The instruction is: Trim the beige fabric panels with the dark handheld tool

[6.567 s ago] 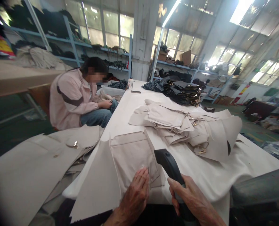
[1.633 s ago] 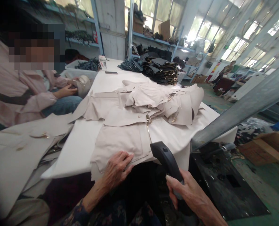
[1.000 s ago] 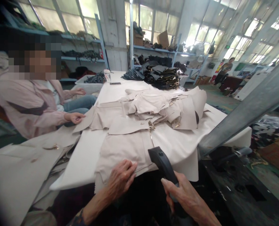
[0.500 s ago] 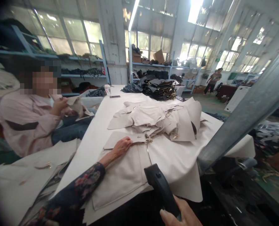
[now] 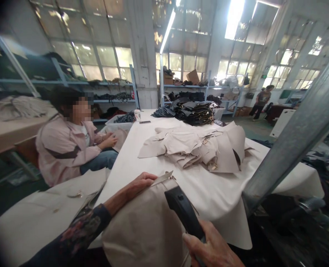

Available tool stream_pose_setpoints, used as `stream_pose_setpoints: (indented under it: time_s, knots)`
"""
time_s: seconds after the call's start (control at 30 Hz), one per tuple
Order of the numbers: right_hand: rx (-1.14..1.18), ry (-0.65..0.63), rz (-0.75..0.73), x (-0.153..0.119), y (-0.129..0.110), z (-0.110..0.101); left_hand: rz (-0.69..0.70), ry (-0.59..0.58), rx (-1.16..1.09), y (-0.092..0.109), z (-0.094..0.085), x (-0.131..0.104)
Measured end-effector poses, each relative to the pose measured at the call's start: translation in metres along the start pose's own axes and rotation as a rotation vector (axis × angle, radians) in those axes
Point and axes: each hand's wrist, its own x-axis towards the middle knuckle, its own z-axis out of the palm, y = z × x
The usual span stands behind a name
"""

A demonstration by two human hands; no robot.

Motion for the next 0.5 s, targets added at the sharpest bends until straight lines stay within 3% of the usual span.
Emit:
stream_pose_setpoints:
  time_s: [0.17, 0.3, 0.37, 0.5]
  knots:
    - [0.037, -0.091, -0.043, 0.004, -0.003, 0.003, -0.021, 0.000, -0.236, 0.002, 0.022, -0.020]
    - [-0.002, 0.052, -0.064, -0.005, -0.002, 0.004, -0.061, -0.010, -0.528, 0.015, 0.041, -0.034]
    - [-0.028, 0.149, -0.069, -0.010, -0.001, 0.004, -0.080, 0.050, -0.614, 0.017, 0.048, -0.038]
    - [-0.069, 0.257, -0.031, -0.016, -0.001, 0.005, -0.068, -0.036, -0.726, 0.011, 0.059, -0.036]
